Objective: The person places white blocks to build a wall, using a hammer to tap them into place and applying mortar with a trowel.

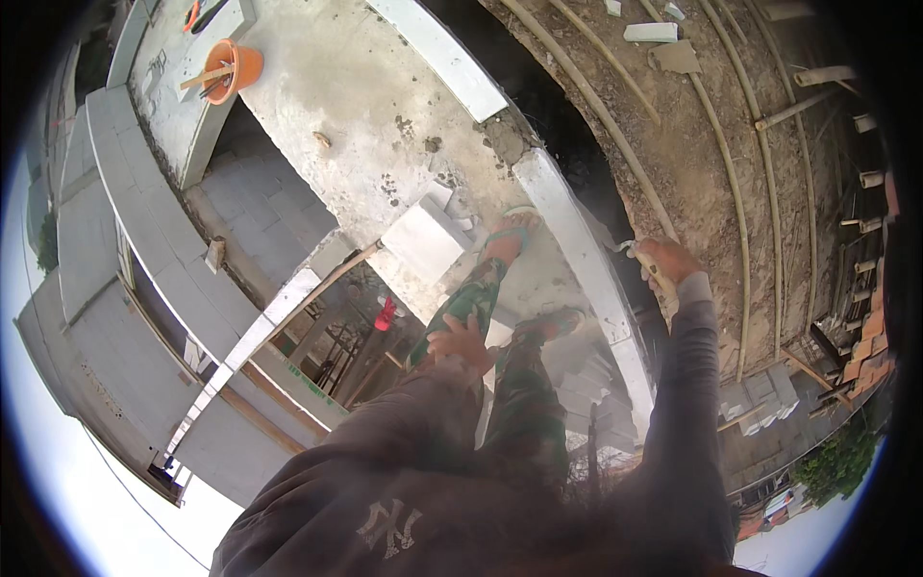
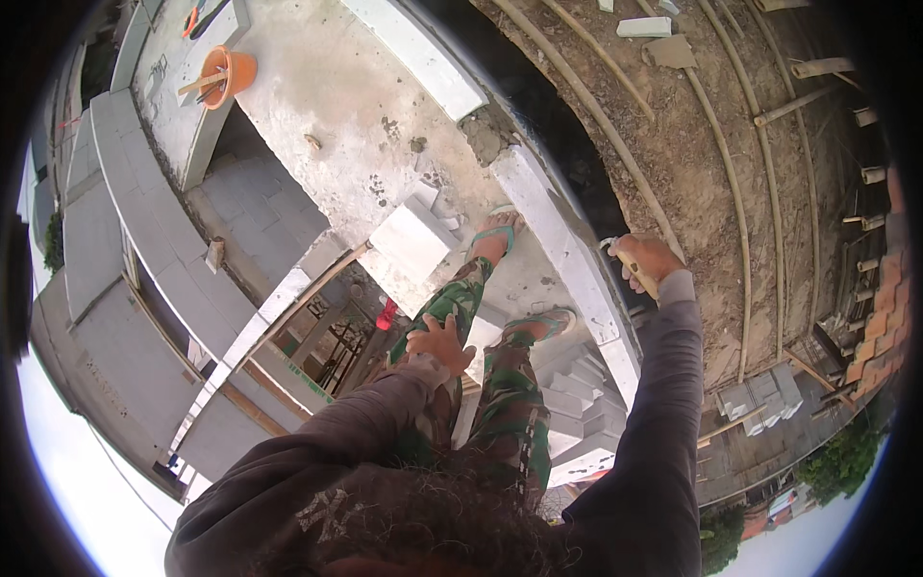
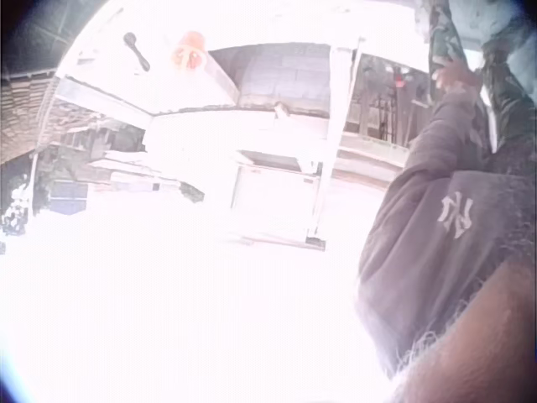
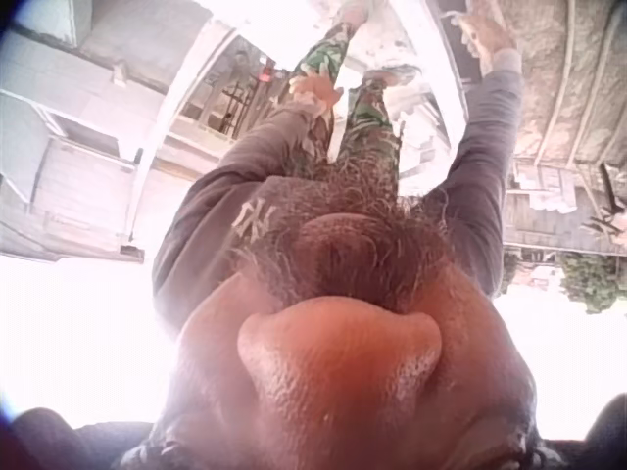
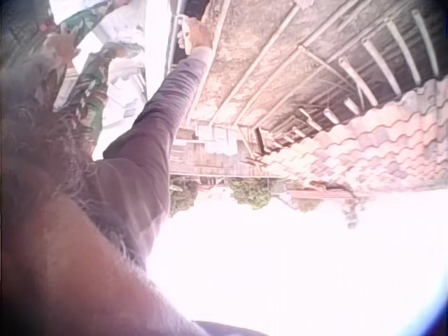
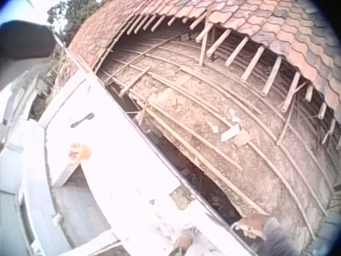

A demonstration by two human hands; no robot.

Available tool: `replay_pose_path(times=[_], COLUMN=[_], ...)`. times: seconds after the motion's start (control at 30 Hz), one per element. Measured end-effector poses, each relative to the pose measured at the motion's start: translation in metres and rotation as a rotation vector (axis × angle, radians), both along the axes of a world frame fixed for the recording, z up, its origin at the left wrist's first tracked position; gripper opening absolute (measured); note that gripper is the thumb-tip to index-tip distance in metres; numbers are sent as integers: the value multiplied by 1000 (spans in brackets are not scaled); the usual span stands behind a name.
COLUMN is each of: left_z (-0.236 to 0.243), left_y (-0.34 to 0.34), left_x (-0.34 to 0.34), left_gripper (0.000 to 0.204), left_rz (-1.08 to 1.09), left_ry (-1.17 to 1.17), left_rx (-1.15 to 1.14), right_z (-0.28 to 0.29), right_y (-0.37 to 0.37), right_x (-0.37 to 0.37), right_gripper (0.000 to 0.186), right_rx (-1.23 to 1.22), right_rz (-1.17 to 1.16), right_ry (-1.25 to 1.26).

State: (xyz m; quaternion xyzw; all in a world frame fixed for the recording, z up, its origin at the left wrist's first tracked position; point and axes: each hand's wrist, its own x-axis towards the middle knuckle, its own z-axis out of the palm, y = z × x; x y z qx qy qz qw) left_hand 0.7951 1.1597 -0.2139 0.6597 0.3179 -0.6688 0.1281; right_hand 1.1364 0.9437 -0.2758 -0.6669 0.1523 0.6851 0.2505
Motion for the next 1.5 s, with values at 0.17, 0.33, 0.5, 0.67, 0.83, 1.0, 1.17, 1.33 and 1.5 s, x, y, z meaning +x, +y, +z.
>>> replay_pose_path(times=[0.17,0.33,0.5,0.67,0.83,1.0,1.17,1.33,1.5], left_z=[-3,62,97,54,57,65,54,72,113], left_y=[-18,1,32,51,66,44,105,190,252], left_x=[-12,-21,-70,-220,-297,-243,-207,-163,-134], left_gripper=[93,77,95,68,61,49,44,50,41], left_rz=[63,175,462,259,343,311,545,940,1304], left_ry=[-35,-221,-434,-488,-394,-463,-519,-672,-859], left_rx=[21,-184,-267,-206,151,-21,-66,-49,-21], right_z=[44,44,-9,62,49,87,80,68,64], right_y=[-124,-277,-439,-386,-362,-376,-302,-212,-148], right_x=[-124,-284,-374,-373,-347,-288,-265,-201,-129], right_gripper=[13,18,20,19,19,48,51,51,51], right_rx=[-17,-140,13,-201,-207,-60,-225,-182,-212], right_rz=[-356,106,1137,-173,-694,1220,1061,1115,1173], right_ry=[-263,-520,-601,-202,-124,-610,-566,-569,-630])
